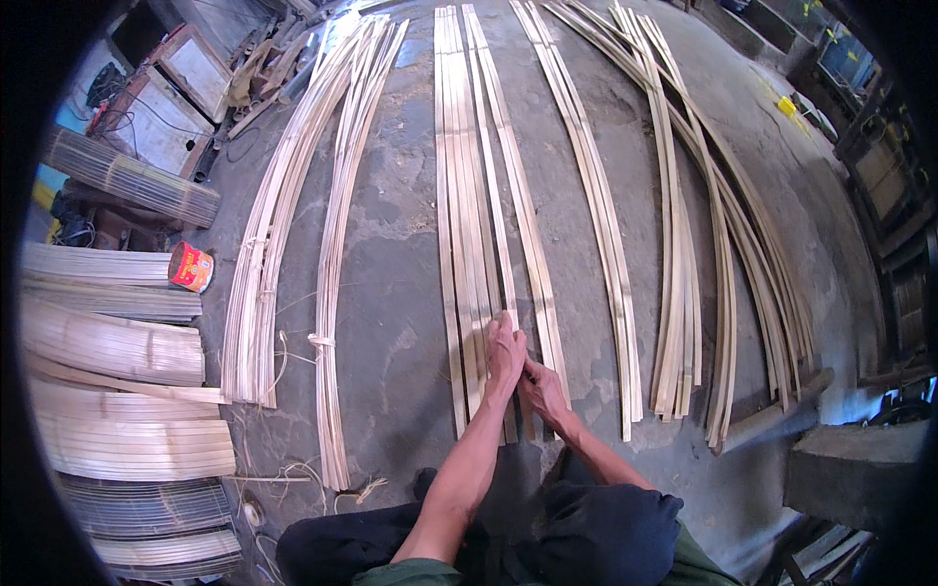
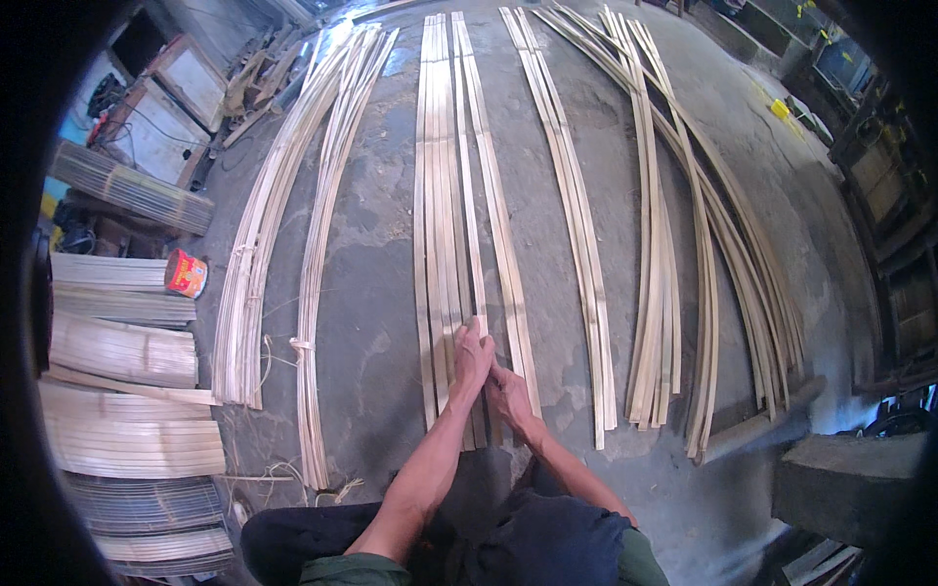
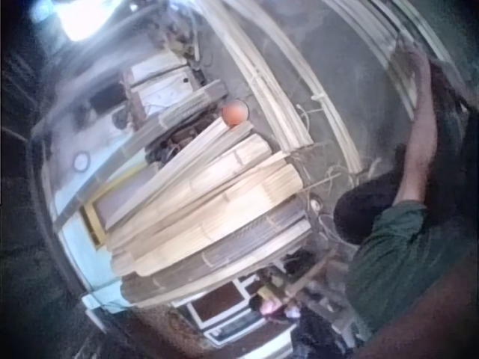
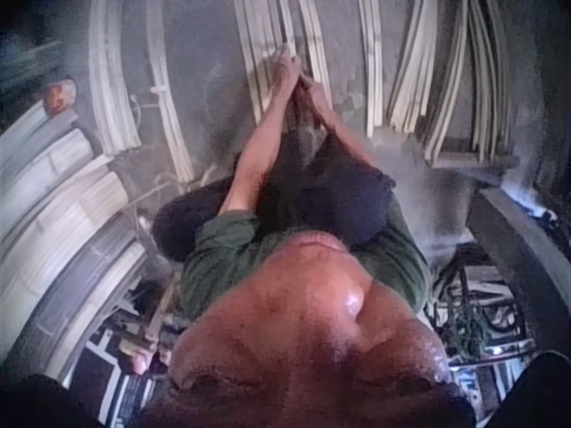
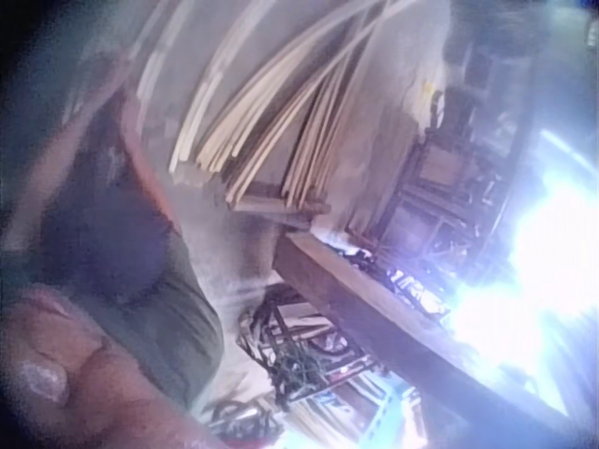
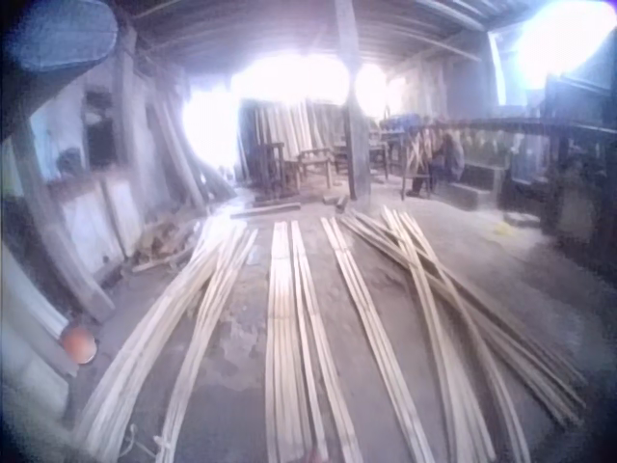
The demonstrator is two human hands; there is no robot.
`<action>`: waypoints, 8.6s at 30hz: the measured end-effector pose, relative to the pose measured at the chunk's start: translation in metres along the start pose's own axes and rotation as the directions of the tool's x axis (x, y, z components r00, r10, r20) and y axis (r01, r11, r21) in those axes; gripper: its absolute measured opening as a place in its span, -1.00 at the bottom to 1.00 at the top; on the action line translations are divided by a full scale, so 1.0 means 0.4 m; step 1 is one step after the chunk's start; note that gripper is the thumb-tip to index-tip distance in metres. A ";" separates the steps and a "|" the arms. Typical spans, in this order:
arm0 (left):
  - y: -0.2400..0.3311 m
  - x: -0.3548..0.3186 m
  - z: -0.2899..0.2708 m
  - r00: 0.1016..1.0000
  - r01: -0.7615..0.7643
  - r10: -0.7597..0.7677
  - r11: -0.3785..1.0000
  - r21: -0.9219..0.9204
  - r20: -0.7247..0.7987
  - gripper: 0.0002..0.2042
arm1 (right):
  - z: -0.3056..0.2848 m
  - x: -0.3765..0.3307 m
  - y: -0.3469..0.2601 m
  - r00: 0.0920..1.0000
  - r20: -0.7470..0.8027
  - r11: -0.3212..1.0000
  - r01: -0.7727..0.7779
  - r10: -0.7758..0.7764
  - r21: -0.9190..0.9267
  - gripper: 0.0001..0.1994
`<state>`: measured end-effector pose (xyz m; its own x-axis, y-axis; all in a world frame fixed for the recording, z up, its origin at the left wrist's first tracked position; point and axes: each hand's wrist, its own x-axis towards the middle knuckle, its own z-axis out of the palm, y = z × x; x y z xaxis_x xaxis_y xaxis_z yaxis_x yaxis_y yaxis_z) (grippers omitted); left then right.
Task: The person sits on the workshop floor and arranges long, thin wooden strips into parallel rows. They pick up individual strips, align them side by side, and adjust their positions to form a neat layout.
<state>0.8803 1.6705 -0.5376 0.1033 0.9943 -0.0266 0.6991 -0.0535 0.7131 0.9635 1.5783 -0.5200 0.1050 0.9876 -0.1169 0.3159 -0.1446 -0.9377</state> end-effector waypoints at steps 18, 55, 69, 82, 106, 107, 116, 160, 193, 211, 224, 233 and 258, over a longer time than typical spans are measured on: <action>0.053 -0.042 -0.026 0.992 0.123 -0.127 0.985 0.121 0.027 -0.59 | 0.004 -0.009 0.062 1.000 0.003 0.973 0.018 -0.018 -0.229 -0.57; -0.194 0.007 -0.090 0.872 0.326 -0.317 0.945 -0.041 -0.373 -0.69 | 0.020 0.005 0.030 0.998 0.035 0.939 -0.042 0.057 -0.341 -0.47; -0.203 0.044 -0.103 0.883 0.411 -0.428 0.903 -0.122 -0.192 -0.84 | 0.030 -0.066 -0.049 0.935 -0.300 0.973 0.140 -0.191 -0.183 -0.52; -0.168 0.049 -0.196 0.857 0.211 -0.423 0.810 -0.547 -0.295 -0.73 | 0.135 0.036 -0.130 0.979 -0.198 0.995 0.064 -0.048 0.075 -0.54; -0.143 0.059 -0.193 0.951 0.308 -0.272 0.792 -0.527 0.147 -0.68 | 0.247 -0.011 -0.093 0.999 0.014 0.983 -0.041 0.039 0.176 -0.46; -0.149 0.050 -0.164 0.961 0.257 -0.274 0.814 -0.521 0.046 -0.64 | 0.240 -0.010 -0.091 0.998 0.058 0.987 -0.048 0.039 0.155 -0.43; -0.179 0.072 -0.149 0.974 0.217 -0.226 0.920 -0.326 0.008 -0.57 | 0.217 0.018 -0.076 0.981 0.183 0.998 -0.051 0.059 -0.047 -0.36; -0.154 0.039 -0.140 0.917 0.189 -0.270 0.943 -0.275 -0.295 -0.82 | 0.075 -0.091 -0.012 0.988 -0.019 0.960 0.145 -0.154 -0.241 -0.49; -0.290 0.027 -0.192 0.873 0.387 -0.255 0.880 0.274 -0.415 -0.70 | -0.165 -0.137 0.080 0.939 -0.345 0.968 -0.088 0.001 -0.235 -0.54; 0.097 0.025 -0.129 0.812 -0.029 -0.219 0.910 -0.413 -0.540 -0.71 | -0.095 -0.147 0.008 0.980 -0.180 0.996 0.073 -0.081 -0.047 -0.59; 0.201 -0.049 0.121 0.957 -0.207 0.139 0.943 -0.260 -0.256 -0.71 | -0.202 -0.123 -0.003 0.927 -0.363 0.989 -0.131 0.098 -0.067 -0.55; 0.146 -0.189 0.182 0.893 -0.442 0.385 0.845 0.299 0.232 -0.37 | -0.257 -0.114 0.133 0.935 -0.352 0.983 -0.106 0.047 -0.149 -0.53; 0.065 -0.141 0.136 0.926 -0.370 0.328 0.885 0.283 0.188 -0.38 | -0.173 -0.137 0.093 0.912 -0.407 0.971 -0.047 -0.054 -0.233 -0.58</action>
<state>0.9313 1.6080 -0.5557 0.4574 0.8859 0.0776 0.7806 -0.4417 0.4423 1.0346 1.5147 -0.5257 0.4629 0.8830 0.0772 0.5214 -0.2008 -0.8293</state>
